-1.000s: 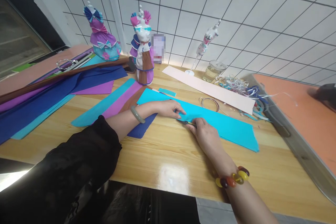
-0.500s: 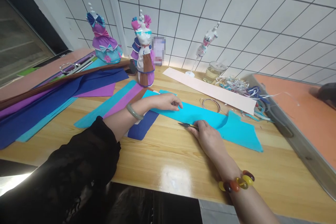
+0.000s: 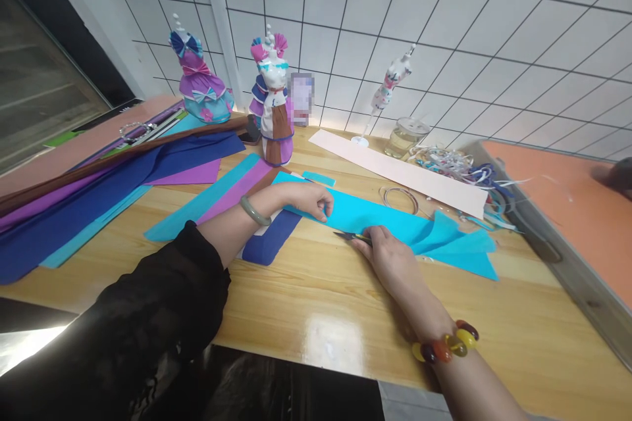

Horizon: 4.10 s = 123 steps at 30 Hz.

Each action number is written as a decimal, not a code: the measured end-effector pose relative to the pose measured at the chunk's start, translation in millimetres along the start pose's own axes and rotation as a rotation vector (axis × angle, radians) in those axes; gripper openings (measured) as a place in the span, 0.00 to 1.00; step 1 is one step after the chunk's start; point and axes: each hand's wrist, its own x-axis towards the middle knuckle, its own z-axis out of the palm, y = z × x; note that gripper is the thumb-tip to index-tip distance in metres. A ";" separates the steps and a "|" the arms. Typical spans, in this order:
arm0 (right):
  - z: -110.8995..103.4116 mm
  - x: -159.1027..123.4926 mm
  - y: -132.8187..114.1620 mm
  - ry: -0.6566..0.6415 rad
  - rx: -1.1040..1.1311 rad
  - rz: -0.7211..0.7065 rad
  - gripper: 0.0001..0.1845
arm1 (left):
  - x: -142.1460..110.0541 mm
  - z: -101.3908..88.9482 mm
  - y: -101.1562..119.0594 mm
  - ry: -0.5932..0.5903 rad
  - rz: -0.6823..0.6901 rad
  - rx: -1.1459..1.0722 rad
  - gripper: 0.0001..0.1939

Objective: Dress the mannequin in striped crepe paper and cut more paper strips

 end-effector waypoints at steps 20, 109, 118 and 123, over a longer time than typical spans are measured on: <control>-2.3 2.7 -5.9 -0.017 -0.005 0.004 0.25 | -2.1 -3.4 -3.5 -0.050 -0.022 -0.077 0.18; -1.9 22.8 -40.2 -0.021 -0.043 -0.041 0.26 | 1.9 -3.2 -18.8 -0.075 0.100 -0.158 0.26; -4.3 20.3 -42.6 -0.031 -0.031 -0.064 0.27 | -1.0 -5.7 -15.6 -0.079 0.101 -0.150 0.26; -3.1 26.1 -49.8 -0.014 -0.036 -0.102 0.27 | 0.7 -4.5 -16.7 -0.078 0.079 -0.150 0.24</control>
